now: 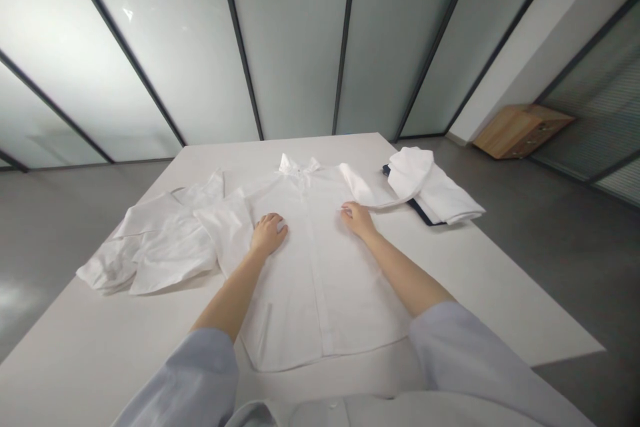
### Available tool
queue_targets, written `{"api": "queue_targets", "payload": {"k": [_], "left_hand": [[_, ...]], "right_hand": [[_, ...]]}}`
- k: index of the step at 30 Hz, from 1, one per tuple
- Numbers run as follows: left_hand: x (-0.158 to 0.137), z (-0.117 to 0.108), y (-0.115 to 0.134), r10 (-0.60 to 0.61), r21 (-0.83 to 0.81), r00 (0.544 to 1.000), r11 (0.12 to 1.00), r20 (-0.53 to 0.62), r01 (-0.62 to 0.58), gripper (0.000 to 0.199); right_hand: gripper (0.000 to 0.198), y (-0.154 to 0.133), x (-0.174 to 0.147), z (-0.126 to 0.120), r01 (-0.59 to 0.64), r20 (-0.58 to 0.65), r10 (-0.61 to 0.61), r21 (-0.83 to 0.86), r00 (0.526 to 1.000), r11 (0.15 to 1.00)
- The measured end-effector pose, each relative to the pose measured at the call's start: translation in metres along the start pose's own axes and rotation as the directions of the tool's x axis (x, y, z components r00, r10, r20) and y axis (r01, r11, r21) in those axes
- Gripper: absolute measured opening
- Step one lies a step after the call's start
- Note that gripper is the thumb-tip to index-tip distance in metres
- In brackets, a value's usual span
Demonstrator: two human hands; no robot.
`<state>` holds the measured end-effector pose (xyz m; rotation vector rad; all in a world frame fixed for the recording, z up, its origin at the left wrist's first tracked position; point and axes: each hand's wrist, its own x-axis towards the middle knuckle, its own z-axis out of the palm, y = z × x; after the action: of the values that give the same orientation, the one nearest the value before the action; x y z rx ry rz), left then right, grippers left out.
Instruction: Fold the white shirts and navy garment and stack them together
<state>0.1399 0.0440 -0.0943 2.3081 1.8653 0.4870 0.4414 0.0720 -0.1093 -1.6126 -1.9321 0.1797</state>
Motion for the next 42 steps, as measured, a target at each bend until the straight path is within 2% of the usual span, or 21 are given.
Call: {"api": "queue_targets", "payload": {"k": [2, 4, 7, 9, 11, 14, 16, 17, 19, 22, 23, 24, 25, 26, 28, 29, 31, 33, 35, 39, 42], "left_hand": [[0.000, 0.000, 0.000, 0.006, -0.016, 1.000, 1.000, -0.006, -0.006, 0.033], [0.000, 0.001, -0.001, 0.009, -0.028, 1.000, 1.000, -0.009, -0.010, 0.032], [-0.001, 0.001, -0.001, 0.013, -0.036, 1.000, 0.999, -0.014, -0.013, 0.033], [-0.001, 0.002, -0.001, 0.011, -0.038, 1.000, 0.999, -0.016, -0.012, 0.033], [-0.001, 0.003, -0.001, 0.009, -0.038, 1.000, 0.999, -0.017, -0.010, 0.033], [-0.001, 0.003, -0.001, 0.004, -0.044, 1.000, 0.999, -0.019, -0.005, 0.033], [-0.002, 0.002, 0.000, -0.001, -0.046, 1.000, 0.999, -0.020, 0.000, 0.032], [-0.002, 0.001, 0.001, -0.003, -0.045, 1.000, 0.999, -0.019, 0.002, 0.031], [-0.003, 0.000, 0.002, -0.004, -0.037, 1.000, 0.999, -0.017, 0.003, 0.031], [-0.004, -0.001, 0.003, -0.007, -0.023, 1.000, 1.000, -0.013, 0.007, 0.031], [-0.004, -0.001, 0.003, -0.007, -0.020, 1.000, 1.000, -0.013, 0.007, 0.032], [-0.004, -0.001, 0.003, -0.005, -0.019, 1.000, 1.000, -0.014, 0.005, 0.032], [-0.004, -0.001, 0.003, -0.002, -0.021, 1.000, 1.000, -0.017, 0.002, 0.032], [-0.003, 0.000, 0.003, -0.001, -0.027, 1.000, 1.000, -0.021, 0.000, 0.032], [-0.003, 0.000, 0.002, -0.008, -0.057, 0.999, 0.998, -0.032, 0.006, 0.034], [-0.002, 0.001, 0.001, -0.020, -0.087, 0.999, 0.996, -0.041, 0.016, 0.035], [-0.002, 0.002, -0.003, -0.062, -0.191, 0.997, 0.980, -0.051, 0.051, 0.042], [-0.001, 0.003, -0.009, -0.110, -0.330, 0.993, 0.940, -0.045, 0.089, 0.050], [0.000, 0.005, -0.014, -0.137, -0.407, 0.990, 0.907, -0.045, 0.107, 0.054], [0.007, 0.006, -0.012, -0.125, -0.249, 0.992, 0.962, -0.033, 0.113, 0.053], [0.019, 0.004, 0.001, -0.148, -0.098, 0.987, 0.983, 0.059, 0.153, 0.054]], "right_hand": [[0.024, 0.011, -0.002, -0.012, 0.001, -0.102, 0.003, 0.036, 0.995, 0.999], [0.025, 0.027, -0.002, -0.030, -0.015, -0.295, 0.031, 0.055, 0.955, 0.998], [0.034, 0.059, 0.007, -0.064, -0.155, -0.575, 0.141, 0.025, 0.806, 0.988], [0.046, 0.082, 0.018, -0.086, -0.292, -0.649, 0.225, 0.005, 0.727, 0.956], [0.051, 0.102, 0.031, -0.105, -0.432, -0.618, 0.326, -0.024, 0.715, 0.902], [0.046, 0.125, 0.051, -0.124, -0.628, -0.434, 0.543, -0.071, 0.719, 0.775], [0.043, 0.132, 0.063, -0.132, -0.652, -0.352, 0.587, -0.098, 0.730, 0.752], [0.043, 0.132, 0.068, -0.135, -0.622, -0.355, 0.555, -0.103, 0.752, 0.776], [0.047, 0.124, 0.077, -0.137, -0.491, -0.428, 0.406, -0.107, 0.808, 0.865], [0.050, 0.087, 0.079, -0.128, -0.198, -0.477, 0.112, -0.133, 0.872, 0.971], [0.050, 0.068, 0.074, -0.120, -0.071, -0.437, 0.002, -0.141, 0.900, 0.988], [0.050, 0.047, 0.067, -0.110, 0.090, -0.346, -0.133, -0.138, 0.929, 0.986], [0.048, 0.025, 0.056, -0.098, 0.271, -0.207, -0.288, -0.108, 0.935, 0.957], [0.045, 0.004, 0.043, -0.085, 0.426, -0.053, -0.428, -0.048, 0.902, 0.903], [0.041, -0.033, 0.013, -0.059, 0.574, 0.119, -0.579, 0.075, 0.807, 0.815], [0.039, -0.047, -0.001, -0.048, 0.603, 0.159, -0.616, 0.126, 0.771, 0.788], [0.033, -0.061, -0.022, -0.031, 0.596, 0.202, -0.628, 0.201, 0.752, 0.778], [0.029, -0.058, -0.031, -0.022, 0.557, 0.193, -0.591, 0.204, 0.783, 0.805], [0.026, -0.045, -0.032, -0.019, 0.512, 0.130, -0.531, 0.155, 0.837, 0.845], [0.023, -0.011, -0.031, -0.020, 0.376, -0.110, -0.367, 0.080, 0.924, 0.923], [0.022, 0.006, -0.034, -0.023, 0.207, -0.250, -0.179, 0.092, 0.952, 0.974]]}}
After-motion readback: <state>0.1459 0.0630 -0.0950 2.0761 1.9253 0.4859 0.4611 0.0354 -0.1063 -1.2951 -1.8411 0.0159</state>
